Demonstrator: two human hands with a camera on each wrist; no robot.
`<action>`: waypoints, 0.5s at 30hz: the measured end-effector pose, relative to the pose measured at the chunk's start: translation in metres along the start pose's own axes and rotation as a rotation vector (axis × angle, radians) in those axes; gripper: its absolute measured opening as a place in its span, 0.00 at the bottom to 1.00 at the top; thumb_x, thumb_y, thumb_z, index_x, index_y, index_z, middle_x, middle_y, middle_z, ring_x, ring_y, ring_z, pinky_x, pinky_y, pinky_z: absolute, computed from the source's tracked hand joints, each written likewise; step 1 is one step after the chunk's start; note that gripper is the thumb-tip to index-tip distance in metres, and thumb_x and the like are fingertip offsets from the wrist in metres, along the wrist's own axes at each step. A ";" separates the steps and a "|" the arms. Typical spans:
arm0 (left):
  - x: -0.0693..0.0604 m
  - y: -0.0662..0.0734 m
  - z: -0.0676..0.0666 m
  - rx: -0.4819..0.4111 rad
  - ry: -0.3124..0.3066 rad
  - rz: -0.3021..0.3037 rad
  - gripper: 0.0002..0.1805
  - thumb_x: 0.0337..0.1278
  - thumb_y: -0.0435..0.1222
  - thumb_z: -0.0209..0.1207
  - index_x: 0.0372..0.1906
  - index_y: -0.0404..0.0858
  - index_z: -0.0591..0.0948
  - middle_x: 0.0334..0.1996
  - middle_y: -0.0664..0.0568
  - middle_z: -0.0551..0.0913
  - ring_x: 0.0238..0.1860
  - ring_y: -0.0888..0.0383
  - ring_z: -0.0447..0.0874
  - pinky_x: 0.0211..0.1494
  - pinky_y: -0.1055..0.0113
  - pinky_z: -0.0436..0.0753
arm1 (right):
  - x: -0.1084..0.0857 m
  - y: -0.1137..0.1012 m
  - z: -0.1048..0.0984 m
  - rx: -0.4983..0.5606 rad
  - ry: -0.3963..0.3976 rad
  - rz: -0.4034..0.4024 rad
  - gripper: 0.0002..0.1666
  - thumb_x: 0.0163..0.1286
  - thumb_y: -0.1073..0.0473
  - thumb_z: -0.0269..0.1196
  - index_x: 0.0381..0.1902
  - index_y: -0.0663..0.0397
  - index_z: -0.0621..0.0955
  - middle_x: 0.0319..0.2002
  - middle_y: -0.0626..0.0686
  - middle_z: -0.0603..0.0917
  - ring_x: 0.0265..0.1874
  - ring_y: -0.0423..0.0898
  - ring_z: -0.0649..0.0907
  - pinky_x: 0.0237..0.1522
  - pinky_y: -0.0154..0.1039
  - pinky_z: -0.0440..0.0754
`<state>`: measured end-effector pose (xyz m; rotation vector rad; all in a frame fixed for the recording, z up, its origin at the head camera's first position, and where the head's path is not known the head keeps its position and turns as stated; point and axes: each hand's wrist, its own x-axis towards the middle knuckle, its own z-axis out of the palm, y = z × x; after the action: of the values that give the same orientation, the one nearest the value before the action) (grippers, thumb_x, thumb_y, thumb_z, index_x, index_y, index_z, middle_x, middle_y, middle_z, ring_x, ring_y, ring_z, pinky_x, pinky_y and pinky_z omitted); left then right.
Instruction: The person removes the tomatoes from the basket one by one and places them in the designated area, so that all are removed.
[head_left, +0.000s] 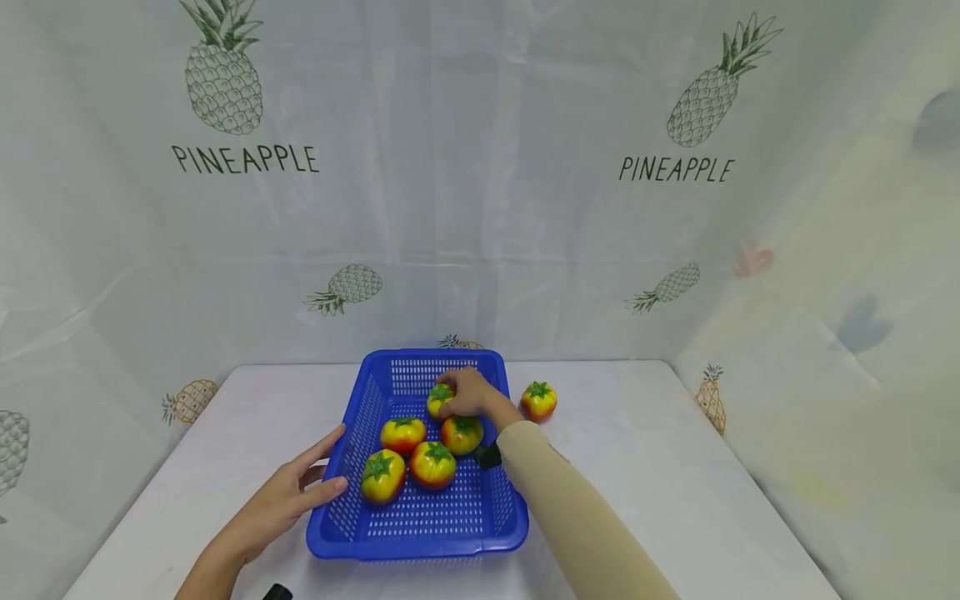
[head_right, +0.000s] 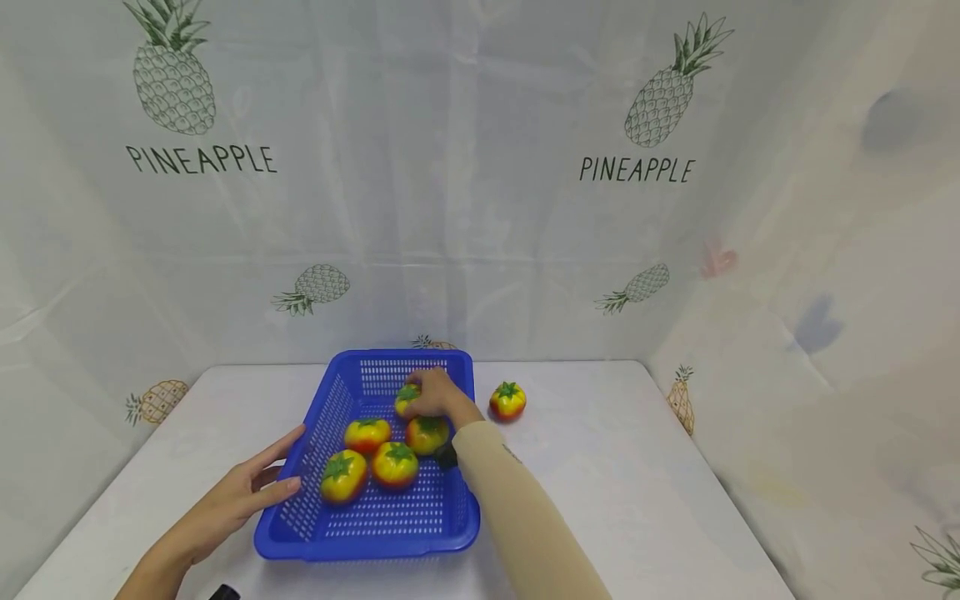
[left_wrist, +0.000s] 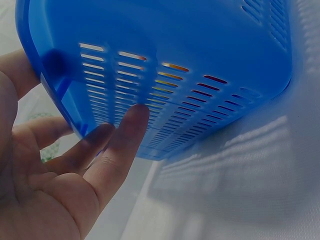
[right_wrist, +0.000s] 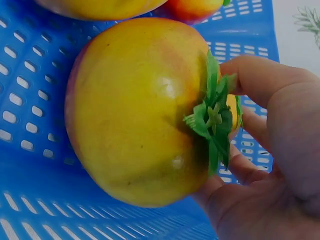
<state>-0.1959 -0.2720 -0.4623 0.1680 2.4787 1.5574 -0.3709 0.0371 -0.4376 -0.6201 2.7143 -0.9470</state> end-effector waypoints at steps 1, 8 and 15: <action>0.000 0.000 0.000 -0.001 0.000 0.000 0.49 0.71 0.50 0.64 0.88 0.50 0.52 0.82 0.30 0.55 0.77 0.25 0.63 0.66 0.36 0.80 | 0.000 0.000 0.000 0.001 0.002 0.000 0.35 0.66 0.54 0.76 0.69 0.52 0.81 0.63 0.60 0.81 0.59 0.56 0.80 0.68 0.55 0.81; 0.000 0.001 0.001 -0.016 -0.004 -0.003 0.48 0.72 0.50 0.64 0.88 0.49 0.53 0.83 0.31 0.54 0.77 0.25 0.63 0.67 0.36 0.80 | -0.002 0.000 0.000 0.014 0.003 -0.004 0.35 0.64 0.54 0.78 0.67 0.52 0.81 0.63 0.59 0.82 0.59 0.55 0.82 0.67 0.55 0.82; -0.001 0.002 0.001 -0.013 0.002 -0.005 0.49 0.71 0.50 0.65 0.88 0.50 0.52 0.84 0.32 0.53 0.78 0.24 0.61 0.68 0.34 0.79 | -0.002 -0.001 0.001 0.024 -0.009 -0.017 0.35 0.64 0.54 0.79 0.68 0.49 0.81 0.64 0.59 0.82 0.60 0.56 0.82 0.67 0.55 0.82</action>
<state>-0.1946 -0.2706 -0.4608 0.1577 2.4683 1.5717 -0.3690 0.0368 -0.4380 -0.6424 2.6896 -0.9771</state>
